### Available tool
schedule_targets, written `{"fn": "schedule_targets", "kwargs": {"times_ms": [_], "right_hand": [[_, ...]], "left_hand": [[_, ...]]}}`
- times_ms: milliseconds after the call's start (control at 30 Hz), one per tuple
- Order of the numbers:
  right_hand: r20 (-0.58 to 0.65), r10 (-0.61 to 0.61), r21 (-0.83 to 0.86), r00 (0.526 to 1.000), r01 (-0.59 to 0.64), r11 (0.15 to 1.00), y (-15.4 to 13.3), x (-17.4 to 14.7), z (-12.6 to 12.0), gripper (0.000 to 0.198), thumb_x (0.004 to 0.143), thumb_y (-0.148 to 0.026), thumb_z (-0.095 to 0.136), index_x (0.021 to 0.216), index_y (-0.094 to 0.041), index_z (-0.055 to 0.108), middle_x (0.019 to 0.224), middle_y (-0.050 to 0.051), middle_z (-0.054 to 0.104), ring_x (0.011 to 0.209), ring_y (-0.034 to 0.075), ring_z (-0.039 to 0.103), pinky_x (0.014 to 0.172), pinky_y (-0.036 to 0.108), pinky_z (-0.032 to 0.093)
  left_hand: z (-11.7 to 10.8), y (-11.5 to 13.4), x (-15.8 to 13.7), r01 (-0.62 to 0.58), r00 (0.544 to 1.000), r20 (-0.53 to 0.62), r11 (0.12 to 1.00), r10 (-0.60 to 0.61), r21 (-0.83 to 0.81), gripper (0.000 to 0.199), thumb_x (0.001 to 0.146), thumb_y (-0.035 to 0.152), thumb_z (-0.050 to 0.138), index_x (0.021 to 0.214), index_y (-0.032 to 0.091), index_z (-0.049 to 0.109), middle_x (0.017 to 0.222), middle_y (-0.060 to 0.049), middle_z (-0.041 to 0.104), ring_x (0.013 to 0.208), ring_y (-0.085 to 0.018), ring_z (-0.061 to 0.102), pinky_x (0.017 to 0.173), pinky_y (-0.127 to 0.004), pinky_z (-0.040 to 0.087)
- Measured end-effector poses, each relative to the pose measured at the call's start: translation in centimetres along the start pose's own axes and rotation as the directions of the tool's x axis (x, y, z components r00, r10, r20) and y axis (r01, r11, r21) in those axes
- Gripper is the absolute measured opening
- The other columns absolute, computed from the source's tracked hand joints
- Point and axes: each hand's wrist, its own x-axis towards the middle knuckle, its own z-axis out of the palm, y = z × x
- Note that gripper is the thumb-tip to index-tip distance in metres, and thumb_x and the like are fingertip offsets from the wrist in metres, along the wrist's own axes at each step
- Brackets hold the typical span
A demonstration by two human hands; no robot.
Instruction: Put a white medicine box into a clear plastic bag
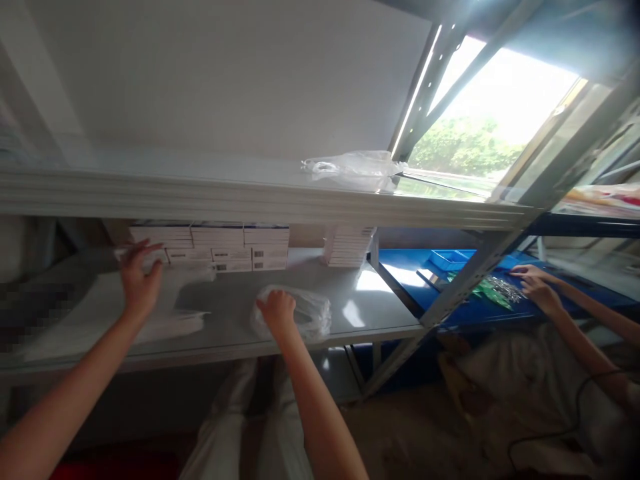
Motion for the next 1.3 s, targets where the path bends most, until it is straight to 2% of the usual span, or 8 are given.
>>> {"fn": "schedule_targets", "kwargs": {"times_ms": [167, 267, 367, 500, 733, 967, 1100, 1300], "right_hand": [[0.044, -0.013, 0.373, 0.999, -0.004, 0.928, 1.1, 0.4, 0.3, 0.013, 0.083, -0.019, 0.049, 0.081, -0.014, 0.061, 0.086, 0.012, 0.066, 0.087, 0.025, 0.062, 0.076, 0.038, 0.043], [0.079, -0.152, 0.762, 0.985, 0.038, 0.646, 1.9, -0.8, -2.1, 0.013, 0.083, -0.028, 0.047, 0.082, -0.017, 0.056, 0.085, 0.004, 0.064, 0.082, 0.018, 0.061, 0.073, 0.03, 0.046], [0.01, -0.232, 0.933, 0.973, 0.074, 0.351, 2.7, -2.6, -5.3, 0.02, 0.078, -0.037, 0.052, 0.09, -0.021, 0.053, 0.085, 0.0, 0.063, 0.081, 0.015, 0.061, 0.075, 0.028, 0.047], [-0.006, -0.234, 0.996, 0.972, 0.028, 0.088, 3.4, -5.3, -9.0, 0.029, 0.068, -0.034, 0.062, 0.093, -0.023, 0.052, 0.083, -0.001, 0.064, 0.076, 0.016, 0.06, 0.076, 0.03, 0.047], [0.054, -0.265, 0.996, 0.963, -0.034, 0.08, 3.2, -8.5, -9.3, 0.02, 0.067, -0.029, 0.066, 0.085, -0.023, 0.063, 0.078, -0.002, 0.062, 0.068, 0.013, 0.054, 0.066, 0.024, 0.043], [0.077, -0.288, 0.996, 0.954, -0.064, 0.055, 2.9, -9.0, -7.1, 0.031, 0.067, -0.033, 0.07, 0.096, -0.025, 0.063, 0.081, -0.002, 0.064, 0.069, 0.013, 0.055, 0.067, 0.025, 0.044], [0.045, -0.257, 0.998, 0.965, -0.033, 0.052, 3.2, -9.1, -6.7, 0.038, 0.075, -0.056, 0.06, 0.101, -0.027, 0.058, 0.095, 0.002, 0.064, 0.078, 0.016, 0.058, 0.068, 0.028, 0.046], [-0.07, -0.172, 0.97, 0.983, 0.108, 0.219, 3.5, -9.7, -7.1, 0.053, 0.064, -0.044, 0.075, 0.111, -0.027, 0.058, 0.085, 0.001, 0.063, 0.072, 0.015, 0.056, 0.065, 0.026, 0.045]], "left_hand": [[1.1, 4.3, -6.1, -0.032, 0.953, 0.274, 0.946, 0.126, -0.323, 0.029, 0.086, 0.038, 0.048, 0.098, 0.016, 0.064, 0.118, -0.008, 0.057, 0.116, -0.021, 0.049, 0.105, -0.037, 0.033], [1.6, 6.4, -8.2, 0.176, 0.879, 0.474, 0.886, 0.056, -0.43, 0.039, 0.083, 0.048, 0.051, 0.106, 0.018, 0.06, 0.117, -0.01, 0.059, 0.111, -0.023, 0.054, 0.096, -0.039, 0.042], [1.0, 9.6, -8.8, 0.261, 0.77, 0.61, 0.779, 0.189, -0.57, 0.041, 0.083, 0.047, 0.054, 0.115, 0.021, 0.056, 0.123, -0.01, 0.058, 0.112, -0.023, 0.055, 0.096, -0.038, 0.043], [-1.1, 14.5, -8.6, 0.164, 0.78, 0.535, 0.718, 0.324, -0.676, 0.042, 0.081, 0.046, 0.06, 0.116, 0.023, 0.057, 0.121, -0.01, 0.059, 0.112, -0.024, 0.054, 0.095, -0.038, 0.042], [-2.4, 19.1, -8.9, -0.026, 0.784, 0.431, 0.718, 0.446, -0.695, 0.046, 0.082, 0.043, 0.061, 0.124, 0.026, 0.054, 0.124, -0.009, 0.054, 0.113, -0.024, 0.051, 0.087, -0.034, 0.045], [-1.8, 19.2, -8.9, -0.092, 0.794, 0.405, 0.748, 0.453, -0.657, 0.032, 0.08, 0.034, 0.066, 0.11, 0.023, 0.065, 0.106, -0.007, 0.065, 0.091, -0.019, 0.06, 0.076, -0.028, 0.049], [-2.1, 18.9, -9.1, -0.081, 0.862, 0.357, 0.792, 0.36, -0.605, 0.021, 0.079, 0.031, 0.067, 0.098, 0.022, 0.07, 0.094, -0.004, 0.071, 0.083, -0.018, 0.065, 0.078, -0.029, 0.051], [-2.3, 18.5, -9.1, 0.037, 0.905, 0.362, 0.806, 0.223, -0.59, 0.012, 0.074, 0.031, 0.07, 0.081, 0.022, 0.074, 0.084, -0.003, 0.074, 0.077, -0.02, 0.068, 0.077, -0.032, 0.053]]}}
